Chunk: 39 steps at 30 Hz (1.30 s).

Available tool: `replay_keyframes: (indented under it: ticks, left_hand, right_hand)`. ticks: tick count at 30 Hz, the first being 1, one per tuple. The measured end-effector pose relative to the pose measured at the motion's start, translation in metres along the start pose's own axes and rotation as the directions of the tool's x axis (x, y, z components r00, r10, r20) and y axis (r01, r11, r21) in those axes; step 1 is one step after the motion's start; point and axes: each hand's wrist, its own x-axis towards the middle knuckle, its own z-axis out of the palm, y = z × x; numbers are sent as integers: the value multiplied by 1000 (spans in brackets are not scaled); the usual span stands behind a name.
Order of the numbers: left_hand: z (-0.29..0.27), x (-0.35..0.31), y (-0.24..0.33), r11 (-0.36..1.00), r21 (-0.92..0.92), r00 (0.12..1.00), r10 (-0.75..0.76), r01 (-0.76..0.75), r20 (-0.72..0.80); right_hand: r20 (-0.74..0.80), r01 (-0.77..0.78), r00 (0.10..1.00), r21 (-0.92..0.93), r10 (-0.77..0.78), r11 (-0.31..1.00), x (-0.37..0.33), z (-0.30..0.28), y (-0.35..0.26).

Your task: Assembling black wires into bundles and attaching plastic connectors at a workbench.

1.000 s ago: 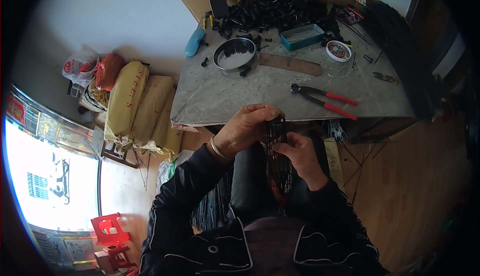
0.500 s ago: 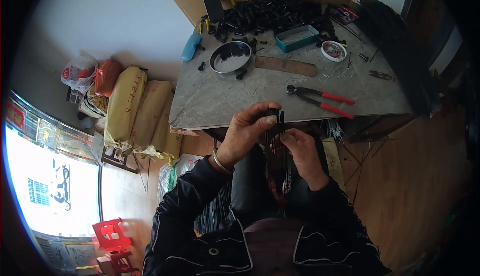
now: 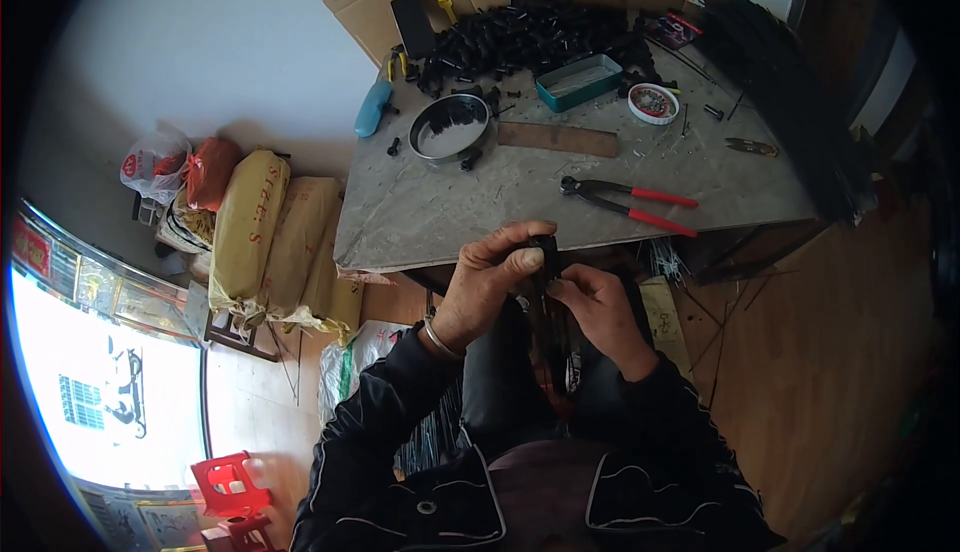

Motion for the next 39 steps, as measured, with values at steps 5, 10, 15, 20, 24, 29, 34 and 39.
replay_keyframes:
  ticks: [5,10,15,20,24,29,34,39]
  left_hand:
    - [-9,4,-1,997,-77,994,-11,19,112]
    - [-17,9,3,998,-64,967,-10,28,254]
    - [-17,16,14,998,-38,683,-9,54,730]
    - [3,7,-6,976,-200,975,-44,89,219]
    - [29,6,-32,987,-127,957,60,-99,-283]
    - [54,2,-12,731,651,805,503,-203,-314]
    - [55,-5,3,630,770,795,518,-105,-315]
    - [41,-22,19,844,511,916,320,-161,-240]
  right_hand:
    - [151,-107,983,-11,107,994,7,-14,-4]
    - [370,-193,915,61,157,979,8,-21,-5]
    - [537,-320,808,58,240,946,-3,-19,-2]
    - [179,-104,980,80,88,991,-2,-10,-1]
    - [-11,-138,990,49,139,989,3,-1,7]
    - [-99,-79,992,-70,71,994,-2,11,-6]
    - [-112,68,989,-268,-101,961,-3,15,-9]
    - [-5,212,972,-421,-237,882,-7,2,-25]
